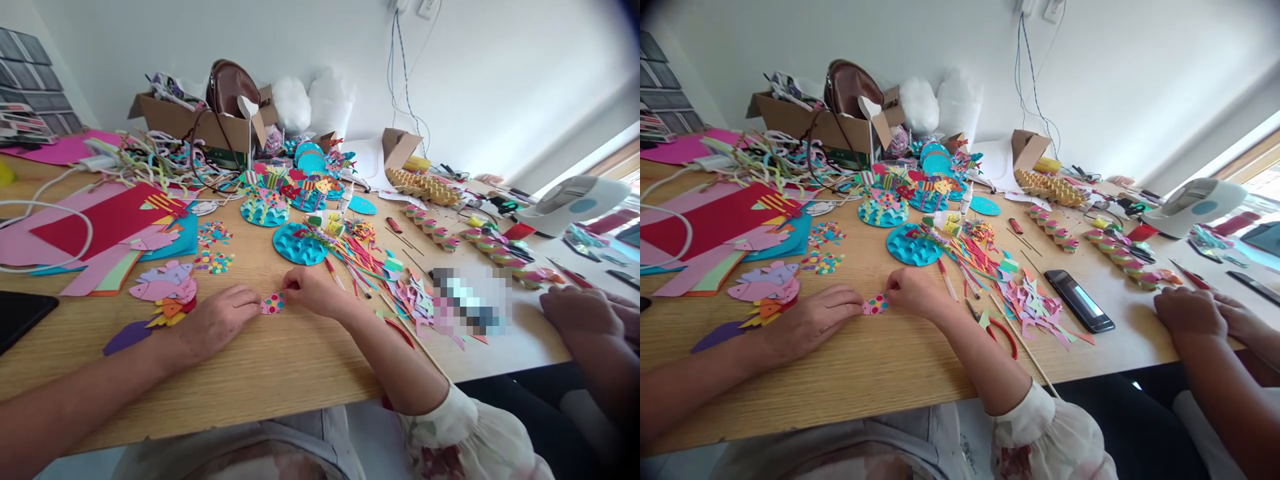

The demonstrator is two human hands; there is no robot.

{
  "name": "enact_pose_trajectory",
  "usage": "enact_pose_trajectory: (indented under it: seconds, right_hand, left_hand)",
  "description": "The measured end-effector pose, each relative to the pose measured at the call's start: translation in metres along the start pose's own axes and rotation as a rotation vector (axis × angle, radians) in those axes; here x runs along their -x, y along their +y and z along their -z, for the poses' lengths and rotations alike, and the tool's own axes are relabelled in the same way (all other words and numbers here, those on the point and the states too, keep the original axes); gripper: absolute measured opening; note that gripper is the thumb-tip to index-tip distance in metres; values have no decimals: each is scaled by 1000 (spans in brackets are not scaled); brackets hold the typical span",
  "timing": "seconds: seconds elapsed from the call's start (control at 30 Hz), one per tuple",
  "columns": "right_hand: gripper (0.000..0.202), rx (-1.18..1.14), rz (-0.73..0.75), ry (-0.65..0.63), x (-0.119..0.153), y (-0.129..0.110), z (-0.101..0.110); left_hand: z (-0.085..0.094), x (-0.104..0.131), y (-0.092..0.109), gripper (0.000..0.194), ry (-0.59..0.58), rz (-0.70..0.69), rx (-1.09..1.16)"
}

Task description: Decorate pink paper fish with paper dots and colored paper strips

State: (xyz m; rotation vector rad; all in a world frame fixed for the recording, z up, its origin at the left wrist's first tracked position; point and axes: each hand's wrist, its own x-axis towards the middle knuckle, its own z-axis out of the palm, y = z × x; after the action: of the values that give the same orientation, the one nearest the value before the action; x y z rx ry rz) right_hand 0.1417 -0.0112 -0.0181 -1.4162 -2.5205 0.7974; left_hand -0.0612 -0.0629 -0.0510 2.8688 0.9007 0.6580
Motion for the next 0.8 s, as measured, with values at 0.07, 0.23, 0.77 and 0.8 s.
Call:
enact_pose_trajectory:
  seconds: [0.07,0.23,0.77,0.8]
  right_hand:
    - [13,20,-6,-2,0,-2,1]
    - [16,68,-34,-10,1,-6,3]
    - [17,122,-43,-42,-2,-5,0]
    - [17,123,-42,-41,-2,-5,-1]
  left_hand:
    - [-1,0,0,28,12,-10,-13]
    - [-4,0,-2,29,0,-8,-22]
    - [-6,3,-3,24,-24,3,-19]
    - [-6,2,-3,25,-23,2,-19]
